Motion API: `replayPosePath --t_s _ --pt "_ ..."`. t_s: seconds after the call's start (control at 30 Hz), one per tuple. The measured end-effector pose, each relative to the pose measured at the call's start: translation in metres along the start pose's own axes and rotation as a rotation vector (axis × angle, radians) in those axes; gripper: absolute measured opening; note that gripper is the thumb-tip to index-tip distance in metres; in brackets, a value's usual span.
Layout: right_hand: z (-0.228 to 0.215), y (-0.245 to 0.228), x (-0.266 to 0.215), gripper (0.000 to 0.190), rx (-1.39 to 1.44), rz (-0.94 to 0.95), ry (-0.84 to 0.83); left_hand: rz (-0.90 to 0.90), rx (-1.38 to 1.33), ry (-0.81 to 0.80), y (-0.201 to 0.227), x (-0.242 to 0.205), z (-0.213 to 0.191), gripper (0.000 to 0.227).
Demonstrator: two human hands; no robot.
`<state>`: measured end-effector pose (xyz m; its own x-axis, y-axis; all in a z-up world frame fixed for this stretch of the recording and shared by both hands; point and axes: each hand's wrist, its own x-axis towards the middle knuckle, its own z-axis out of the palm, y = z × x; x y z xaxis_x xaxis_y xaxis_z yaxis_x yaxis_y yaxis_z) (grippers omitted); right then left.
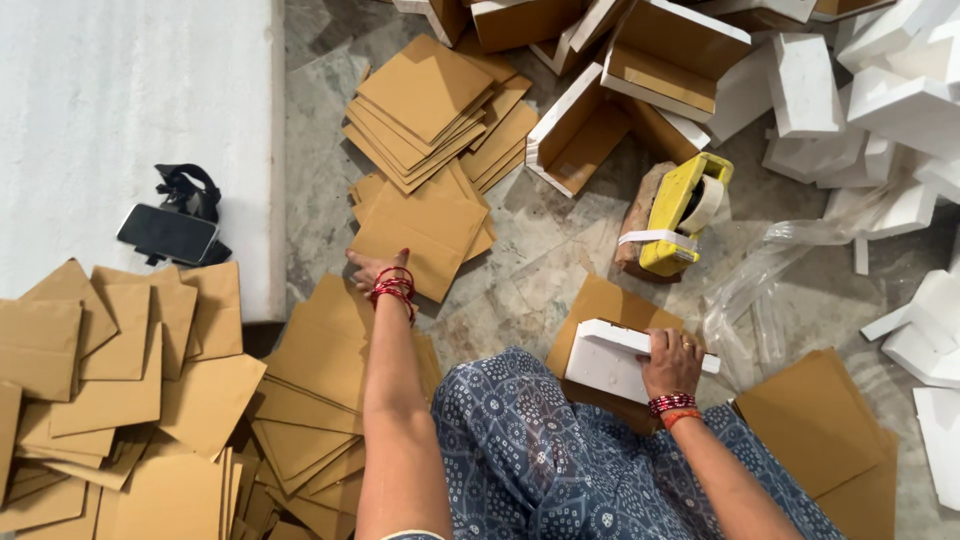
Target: The person sits on the floor and assembles small cardboard boxes by inserting white foam inserts into the box flaps and securing them with a tape dispenser. The person repeatedly picks up flat cardboard pieces, inserts the foam, and tapes the edges to form the box structure.
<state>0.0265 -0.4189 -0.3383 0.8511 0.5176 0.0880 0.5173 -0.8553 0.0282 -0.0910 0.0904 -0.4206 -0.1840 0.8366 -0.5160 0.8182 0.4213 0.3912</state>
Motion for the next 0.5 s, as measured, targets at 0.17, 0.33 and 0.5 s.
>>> replayPosePath --t_s 0.17,0.33,0.5 --pt "0.002 0.000 -0.002 0.049 0.018 0.009 -0.001 0.018 0.013 -0.052 0.005 0.004 -0.009 0.137" --pt "0.001 0.000 -0.003 0.048 -0.003 0.000 -0.027 -0.046 -0.425 -0.298 0.006 0.010 -0.002 0.102" --pt "-0.001 0.000 -0.002 0.048 -0.006 -0.003 -0.024 0.086 -1.065 -0.553 -0.029 -0.004 -0.021 0.043"
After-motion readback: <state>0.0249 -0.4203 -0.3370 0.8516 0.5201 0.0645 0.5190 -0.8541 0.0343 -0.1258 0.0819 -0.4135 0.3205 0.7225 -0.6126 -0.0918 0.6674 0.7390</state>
